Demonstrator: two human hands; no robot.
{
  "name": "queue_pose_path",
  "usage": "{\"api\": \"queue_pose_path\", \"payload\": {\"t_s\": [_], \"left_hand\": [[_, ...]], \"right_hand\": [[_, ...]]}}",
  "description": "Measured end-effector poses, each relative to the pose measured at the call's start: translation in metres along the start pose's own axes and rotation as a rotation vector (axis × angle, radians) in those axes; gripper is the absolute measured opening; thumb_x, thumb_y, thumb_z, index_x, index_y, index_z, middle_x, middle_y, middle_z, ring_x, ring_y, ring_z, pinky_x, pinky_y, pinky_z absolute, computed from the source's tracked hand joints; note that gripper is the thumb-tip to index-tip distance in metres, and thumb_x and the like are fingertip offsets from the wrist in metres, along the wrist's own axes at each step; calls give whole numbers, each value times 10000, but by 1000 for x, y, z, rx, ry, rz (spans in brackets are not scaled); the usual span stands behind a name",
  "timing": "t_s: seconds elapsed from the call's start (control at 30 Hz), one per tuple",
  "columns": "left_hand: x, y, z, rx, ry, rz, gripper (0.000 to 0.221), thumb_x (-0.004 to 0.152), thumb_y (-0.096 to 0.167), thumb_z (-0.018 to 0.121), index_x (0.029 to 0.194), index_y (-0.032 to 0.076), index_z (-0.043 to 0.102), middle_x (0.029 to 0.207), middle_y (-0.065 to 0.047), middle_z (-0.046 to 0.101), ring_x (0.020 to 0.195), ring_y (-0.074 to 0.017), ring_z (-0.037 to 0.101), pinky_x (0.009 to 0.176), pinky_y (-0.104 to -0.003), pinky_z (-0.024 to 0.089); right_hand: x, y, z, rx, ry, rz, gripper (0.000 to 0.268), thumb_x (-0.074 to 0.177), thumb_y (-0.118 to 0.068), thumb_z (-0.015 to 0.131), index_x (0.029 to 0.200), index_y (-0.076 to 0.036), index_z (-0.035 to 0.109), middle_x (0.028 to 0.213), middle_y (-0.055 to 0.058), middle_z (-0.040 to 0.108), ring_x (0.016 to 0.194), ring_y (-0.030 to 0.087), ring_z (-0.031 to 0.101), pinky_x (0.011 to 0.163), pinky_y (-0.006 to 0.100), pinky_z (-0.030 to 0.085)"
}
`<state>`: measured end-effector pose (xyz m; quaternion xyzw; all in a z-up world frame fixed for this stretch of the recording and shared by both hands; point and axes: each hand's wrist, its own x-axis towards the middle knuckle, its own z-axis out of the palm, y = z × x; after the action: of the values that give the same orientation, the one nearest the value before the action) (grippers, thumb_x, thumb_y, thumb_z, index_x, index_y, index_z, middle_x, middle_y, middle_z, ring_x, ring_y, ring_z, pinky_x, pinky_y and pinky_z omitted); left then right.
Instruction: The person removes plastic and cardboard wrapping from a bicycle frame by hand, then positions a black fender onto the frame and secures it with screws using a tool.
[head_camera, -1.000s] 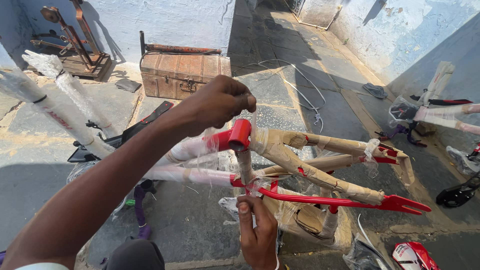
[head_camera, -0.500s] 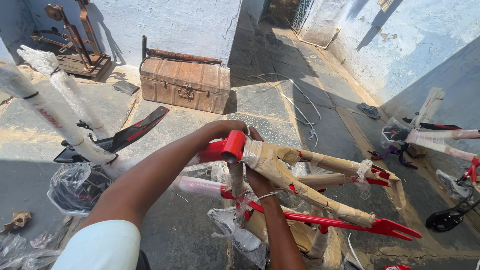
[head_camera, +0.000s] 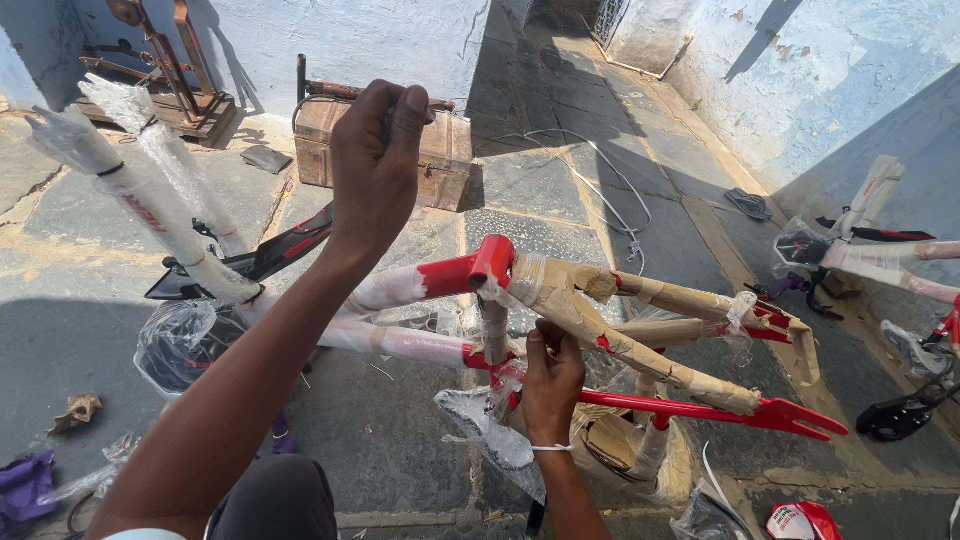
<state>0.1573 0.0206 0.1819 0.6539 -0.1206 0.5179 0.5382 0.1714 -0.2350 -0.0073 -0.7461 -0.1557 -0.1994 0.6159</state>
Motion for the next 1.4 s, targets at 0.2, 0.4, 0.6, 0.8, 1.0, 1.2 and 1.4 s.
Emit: {"api": "queue_pose_path", "payload": {"t_s": [0.2,0.4,0.6,0.8,1.0,1.2,1.4], "left_hand": [[-203,46,-41,138,22,-284,287,1086,244,551,955,10,650,659,22,507,593,-36,395,515,-265,307],[-407,10,-34,466,-1807,-788,465,1153,366,496,1570,173,423,1416,-281,481,1399,-488,388,1062,-706,295],[-373,20,-62,408,-1519,-893,491,1036,387,577,1436,112,506,1336,-183,579,1307,-388,511,1067,-556,386],[-311,51,-61,408,-1061,-702,417,972,377,625,1237,56,649,1177,-155,710,1106,-352,660,928,-495,513],[-321,48,-63,250,-1048,-910,396,1009,369,603,1234,51,677,1091,-154,743,1026,-274,721,888,-439,548],[-298,46,-57,331,-960,-911,367,995,336,587,1218,62,688,1052,-127,763,938,-274,753,836,-428,568],[-248,47,-17,208,-427,-478,313,953,216,658,1199,24,675,1036,-140,754,899,-264,761,725,-394,594]], "right_hand": [[-21,-45,14,726,-56,545,442,874,-100,606,1305,-92,509,1166,107,604,850,176,710,687,360,602],[11,17,29,419,-28,318,285,1001,-147,655,1226,28,653,987,77,666,696,133,525,570,322,454],[83,87,35,474,-141,385,279,1033,-181,625,1192,43,674,902,67,691,629,136,521,533,328,448],[170,104,53,576,-258,165,270,1028,-214,629,1128,28,695,838,84,688,621,159,548,560,351,456],[129,131,61,220,-374,428,276,1024,-246,633,1064,14,716,774,101,685,613,183,575,586,374,465],[58,76,40,-205,-35,201,296,1019,-279,638,1000,-1,737,710,118,682,606,207,602,613,397,473],[-14,17,27,-227,-18,-10,339,1027,-309,584,965,3,701,709,160,689,642,261,688,642,402,514]]}}
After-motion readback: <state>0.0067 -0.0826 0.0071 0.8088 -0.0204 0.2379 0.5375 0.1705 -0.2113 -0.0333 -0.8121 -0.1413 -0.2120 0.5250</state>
